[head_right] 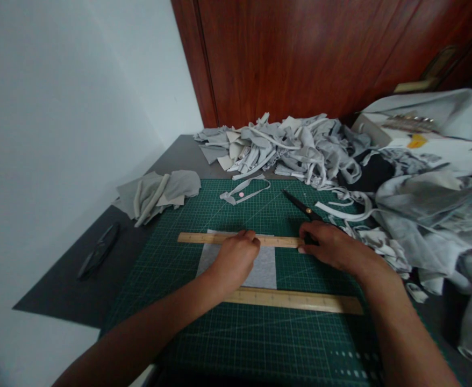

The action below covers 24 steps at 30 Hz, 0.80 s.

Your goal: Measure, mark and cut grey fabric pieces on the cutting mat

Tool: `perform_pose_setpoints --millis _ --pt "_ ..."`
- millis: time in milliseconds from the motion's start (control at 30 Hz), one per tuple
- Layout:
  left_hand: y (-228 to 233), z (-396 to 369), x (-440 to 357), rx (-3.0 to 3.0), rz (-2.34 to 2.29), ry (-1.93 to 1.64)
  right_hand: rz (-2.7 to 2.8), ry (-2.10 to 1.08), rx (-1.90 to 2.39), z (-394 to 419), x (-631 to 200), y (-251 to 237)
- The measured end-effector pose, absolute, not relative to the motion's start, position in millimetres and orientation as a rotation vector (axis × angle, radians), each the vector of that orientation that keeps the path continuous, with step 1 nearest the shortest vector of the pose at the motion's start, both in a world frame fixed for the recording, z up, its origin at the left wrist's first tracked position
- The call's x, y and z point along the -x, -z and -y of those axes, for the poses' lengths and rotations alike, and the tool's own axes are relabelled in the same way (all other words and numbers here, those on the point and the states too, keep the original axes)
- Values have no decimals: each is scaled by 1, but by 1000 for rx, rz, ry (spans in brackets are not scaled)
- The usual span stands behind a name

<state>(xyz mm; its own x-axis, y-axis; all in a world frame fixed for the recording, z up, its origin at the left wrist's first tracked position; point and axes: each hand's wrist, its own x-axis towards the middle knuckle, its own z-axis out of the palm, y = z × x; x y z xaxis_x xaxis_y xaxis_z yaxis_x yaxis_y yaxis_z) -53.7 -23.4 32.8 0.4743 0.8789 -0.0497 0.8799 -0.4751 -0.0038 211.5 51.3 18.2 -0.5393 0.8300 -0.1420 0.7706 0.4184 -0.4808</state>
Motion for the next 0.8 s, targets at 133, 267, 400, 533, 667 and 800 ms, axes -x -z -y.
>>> perform_pose_setpoints --millis 133,267,400,533,667,800 --pt "-32 23 55 -2693 -1616 72 2543 -757 1445 -50 -210 -19" --pt "-33 23 55 -2673 -1603 58 2530 -769 1446 -50 -210 -19" --pt "-35 24 54 -2638 -1615 43 2537 -765 1434 -51 -210 -19" --pt "-35 24 53 -2627 -1609 76 2549 -755 1418 -51 -212 -17" --pt "-32 24 52 -2639 -1619 54 2562 -732 1410 -51 -214 -14" --pt "-30 23 52 -2654 -1613 75 2564 -738 1413 -52 -215 -12"
